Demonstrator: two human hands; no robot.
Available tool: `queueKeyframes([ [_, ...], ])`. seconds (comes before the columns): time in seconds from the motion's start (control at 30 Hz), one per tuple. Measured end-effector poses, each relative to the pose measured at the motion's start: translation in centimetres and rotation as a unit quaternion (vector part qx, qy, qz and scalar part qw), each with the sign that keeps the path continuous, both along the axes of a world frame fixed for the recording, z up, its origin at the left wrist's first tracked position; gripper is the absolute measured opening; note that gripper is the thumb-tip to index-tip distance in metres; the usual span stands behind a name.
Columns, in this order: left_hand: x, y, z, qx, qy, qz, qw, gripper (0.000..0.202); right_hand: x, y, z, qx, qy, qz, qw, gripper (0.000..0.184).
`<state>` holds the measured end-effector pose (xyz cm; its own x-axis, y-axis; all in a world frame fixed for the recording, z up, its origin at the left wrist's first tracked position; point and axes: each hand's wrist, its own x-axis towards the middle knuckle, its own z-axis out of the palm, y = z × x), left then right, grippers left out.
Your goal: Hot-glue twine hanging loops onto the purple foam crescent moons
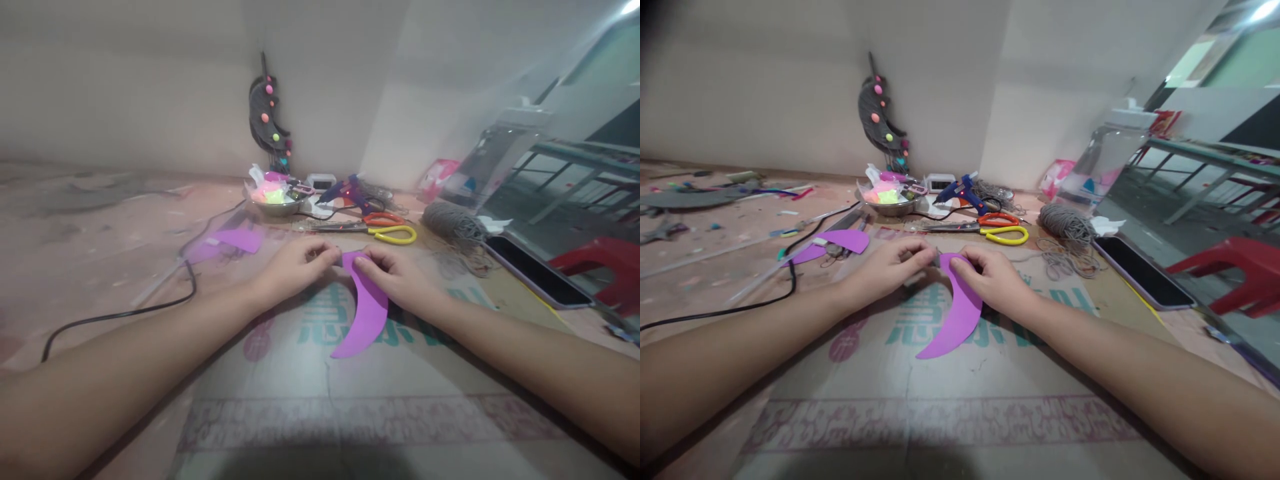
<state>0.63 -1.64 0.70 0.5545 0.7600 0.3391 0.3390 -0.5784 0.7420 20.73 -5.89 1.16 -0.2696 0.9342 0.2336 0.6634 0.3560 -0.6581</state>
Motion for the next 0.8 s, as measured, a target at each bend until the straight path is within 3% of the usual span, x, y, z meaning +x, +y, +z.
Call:
queueKeyframes([
  [0.27, 0.34, 0.05, -0.18, 0.011, 0.012, 0.007, 1.000, 0.021, -0.02, 0.00, -0.17, 0.012, -0.021, 0.011, 1.000, 0.028],
  [0.47, -0.03, 0.37, -0.41, 0.009, -0.003, -0.021, 1.000, 0.031, 0.01, 0.09, -0.10, 0.006, 0.003, 0.011, 1.000, 0.030],
  [0.6, -0.12, 0.40, -0.41, -0.002, -0.027, 0.003, 1.000, 0.042, -0.04, 0.09, -0.08, 0.001, 0.015, 0.003, 1.000, 0.031],
  [0.8, 0.10, 0.03, 0.00, -0.017, 0.009, 0.006, 1.000, 0.031, -0.04, 0.01, 0.12, -0.007, 0.024, 0.000, 1.000, 0.030],
])
